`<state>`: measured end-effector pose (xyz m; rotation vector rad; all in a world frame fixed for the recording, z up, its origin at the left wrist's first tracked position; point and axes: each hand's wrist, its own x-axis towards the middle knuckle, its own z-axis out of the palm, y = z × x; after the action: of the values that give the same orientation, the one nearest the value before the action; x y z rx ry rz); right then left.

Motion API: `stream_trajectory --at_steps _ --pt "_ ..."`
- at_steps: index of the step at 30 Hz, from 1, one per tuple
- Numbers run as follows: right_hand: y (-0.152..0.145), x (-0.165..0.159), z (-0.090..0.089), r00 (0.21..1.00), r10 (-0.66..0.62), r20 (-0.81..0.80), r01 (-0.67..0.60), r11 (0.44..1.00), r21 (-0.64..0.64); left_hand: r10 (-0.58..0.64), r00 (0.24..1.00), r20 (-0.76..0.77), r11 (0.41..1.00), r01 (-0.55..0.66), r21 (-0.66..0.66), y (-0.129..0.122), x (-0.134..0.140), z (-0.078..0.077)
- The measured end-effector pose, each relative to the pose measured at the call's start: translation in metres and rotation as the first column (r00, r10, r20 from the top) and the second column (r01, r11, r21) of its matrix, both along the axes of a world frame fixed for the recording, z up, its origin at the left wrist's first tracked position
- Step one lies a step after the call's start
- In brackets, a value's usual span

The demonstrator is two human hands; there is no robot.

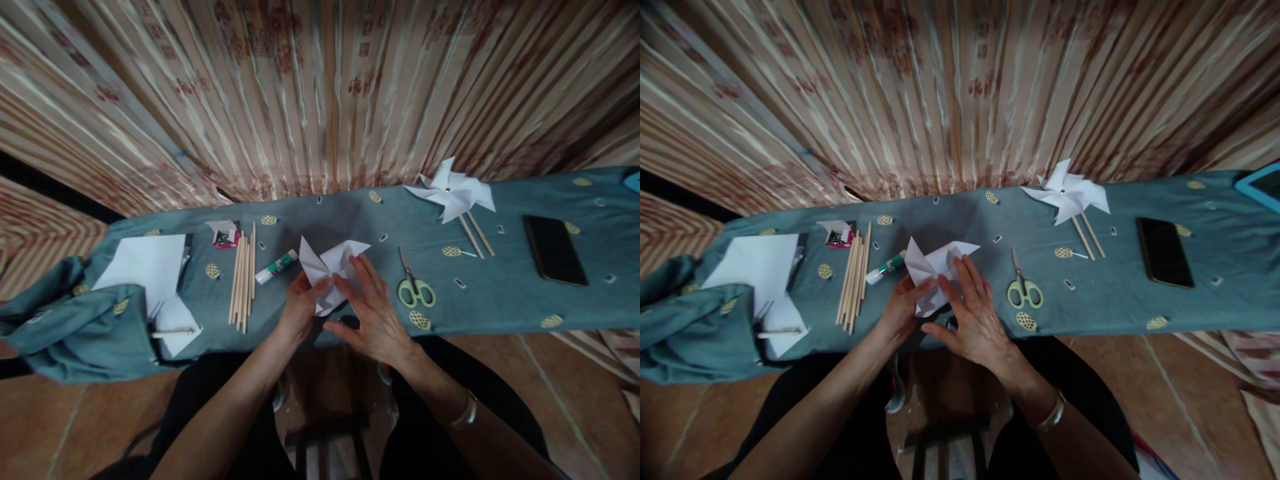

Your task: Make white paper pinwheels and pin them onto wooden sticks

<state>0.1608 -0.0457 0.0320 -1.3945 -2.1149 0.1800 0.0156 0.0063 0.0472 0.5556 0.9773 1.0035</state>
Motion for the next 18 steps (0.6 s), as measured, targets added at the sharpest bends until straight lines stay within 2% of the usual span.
stream_trajectory --at_steps 4,11,18 --pt "-0.002 -0.006 0.001 1.0 0.007 -0.02 -0.007 1.0 0.004 0.048 0.999 -0.004 0.999 -0.048 -0.017 -0.001 -0.004 0.0" --pt "-0.003 -0.01 0.003 1.0 0.011 -0.016 -0.011 1.0 0.022 0.053 0.997 -0.049 0.998 -0.052 0.028 -0.002 -0.009 -0.002" --pt "-0.003 -0.013 0.004 0.999 0.041 0.001 -0.041 0.997 0.063 0.052 0.998 -0.025 0.998 -0.051 0.026 -0.003 -0.012 -0.002"
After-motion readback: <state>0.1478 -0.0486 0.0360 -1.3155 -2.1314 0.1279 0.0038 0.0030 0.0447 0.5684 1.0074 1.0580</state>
